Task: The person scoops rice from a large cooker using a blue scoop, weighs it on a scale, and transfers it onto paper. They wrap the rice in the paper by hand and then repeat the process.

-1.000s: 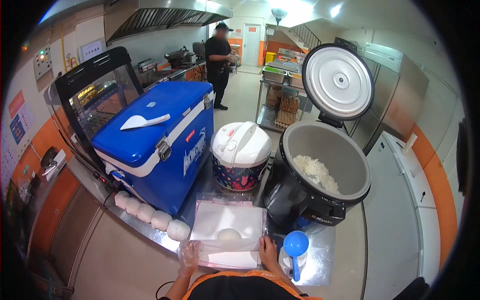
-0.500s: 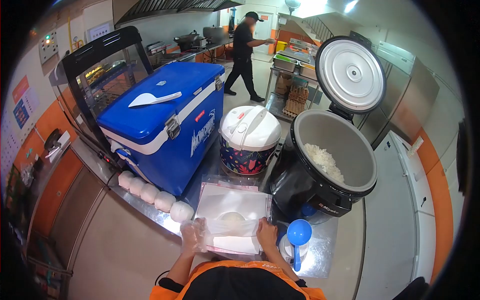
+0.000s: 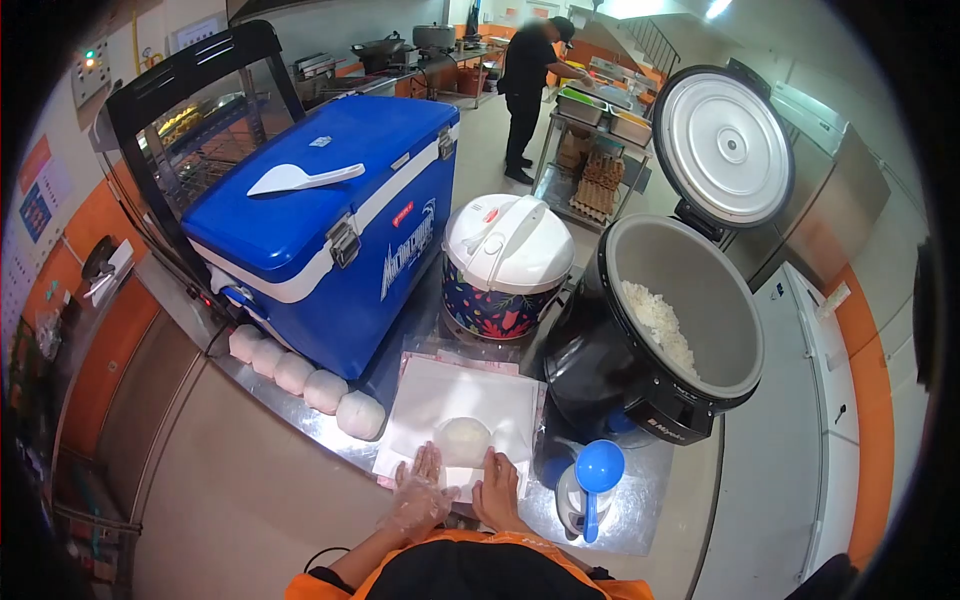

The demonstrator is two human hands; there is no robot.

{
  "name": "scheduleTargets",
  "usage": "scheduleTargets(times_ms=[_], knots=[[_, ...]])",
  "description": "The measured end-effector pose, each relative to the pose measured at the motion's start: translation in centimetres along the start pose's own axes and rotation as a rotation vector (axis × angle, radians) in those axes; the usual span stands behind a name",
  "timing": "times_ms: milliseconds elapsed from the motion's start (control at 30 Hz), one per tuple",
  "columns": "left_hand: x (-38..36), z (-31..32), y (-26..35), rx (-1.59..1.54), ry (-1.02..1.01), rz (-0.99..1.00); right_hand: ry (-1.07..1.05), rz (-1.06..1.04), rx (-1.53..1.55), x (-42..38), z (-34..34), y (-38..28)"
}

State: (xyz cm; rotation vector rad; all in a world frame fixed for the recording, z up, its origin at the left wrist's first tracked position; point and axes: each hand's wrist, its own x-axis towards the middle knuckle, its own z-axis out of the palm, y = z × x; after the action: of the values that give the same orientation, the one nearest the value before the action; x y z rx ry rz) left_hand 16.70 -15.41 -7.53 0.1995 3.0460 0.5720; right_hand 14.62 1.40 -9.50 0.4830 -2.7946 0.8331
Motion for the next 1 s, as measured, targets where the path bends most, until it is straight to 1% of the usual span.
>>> scheduleTargets(times_ms=[33, 100, 133, 200, 233, 300, 333, 367, 400, 433, 467, 500, 533, 600, 633, 667, 700, 733, 800, 867, 933, 1000], knots=[[0.3, -0.3, 0.1, 0.009, 0.0, -0.014, -0.005, 0.003, 0.0, 0.1, 0.2, 0.1], [1.2, -1.7, 0.5, 0.017, -0.009, -0.026, -0.015, 0.087, 0.011, 0.6, 0.4, 0.2], [1.6, -2.4, 0.8, 0.029, 0.0, -0.01, -0.022, 0.095, 0.011, 0.7, 0.4, 0.4], [2.6, -3.2, 0.8, 0.042, 0.011, 0.007, 0.024, 0.057, 0.125, 1.5, 0.1, 1.0], [3.1, -3.5, 0.6, 0.059, -0.011, 0.015, 0.026, 0.055, 0.124, 2.1, 0.0, 1.5], [4.1, -4.2, -0.1, 0.079, -0.031, 0.024, -0.054, 0.137, 0.223, 3.0, -0.3, 2.7], [4.7, -4.5, -0.7, 0.082, -0.103, -0.025, -0.049, 0.135, 0.224, 3.6, -0.4, 3.6], [5.1, -4.5, -1.4, 0.086, -0.176, -0.072, 0.023, 0.111, 0.17, 4.2, -0.5, 4.6], [5.8, -2.7, -3.2, 0.089, -0.174, -0.068, 0.095, 0.086, 0.116, 5.1, -0.7, 5.0], [7.0, 0.2, -5.7, -0.441, -0.012, -0.048, 0.189, 0.081, 0.132, 6.3, -1.8, 4.4], [7.8, 1.7, -7.0, -0.969, 0.157, -0.022, 0.197, 0.081, 0.133, 7.3, -1.9, 4.8], [9.1, -0.3, -5.9, -0.088, 0.288, 0.102, 0.243, 0.039, 0.15, 8.6, -1.6, 5.8], [10.5, -1.1, -5.5, -0.087, 0.292, 0.108, 0.285, -0.003, 0.165, 9.7, -1.2, 6.7], [12.5, -2.1, -4.9, -0.161, 0.227, 0.029, 0.282, 0.017, 0.117, 11.4, 0.2, 7.5], [13.2, -2.4, -4.4, -0.16, 0.226, 0.036, 0.233, 0.097, 0.015, 11.9, 0.9, 7.4], [13.8, -2.7, -3.9, -0.077, 0.182, 0.003, 0.183, 0.177, -0.088, 12.5, 1.4, 7.3], [14.4, -2.8, -3.5, 0.006, 0.139, -0.031, 0.113, 0.237, -0.091, 12.8, 1.7, 7.3], [15.0, -2.8, -3.2, 0.007, 0.139, -0.026, 0.117, 0.239, -0.092, 13.1, 2.0, 7.5], [15.9, -2.1, -3.1, 0.033, 0.02, -0.067, 0.061, 0.175, -0.089, 13.2, 2.1, 7.8], [16.7, -1.3, -3.4, 0.071, -0.002, -0.06, 0.086, 0.204, -0.066, 12.9, 1.7, 7.9], [17.5, -0.6, -4.3, 0.108, -0.022, -0.051, 0.165, 0.301, -0.014, 12.9, 0.6, 7.8], [18.4, -0.6, -5.2, 0.15, 0.04, 0.117, 0.2, 0.308, 0.017, 13.0, 0.4, 8.3]])
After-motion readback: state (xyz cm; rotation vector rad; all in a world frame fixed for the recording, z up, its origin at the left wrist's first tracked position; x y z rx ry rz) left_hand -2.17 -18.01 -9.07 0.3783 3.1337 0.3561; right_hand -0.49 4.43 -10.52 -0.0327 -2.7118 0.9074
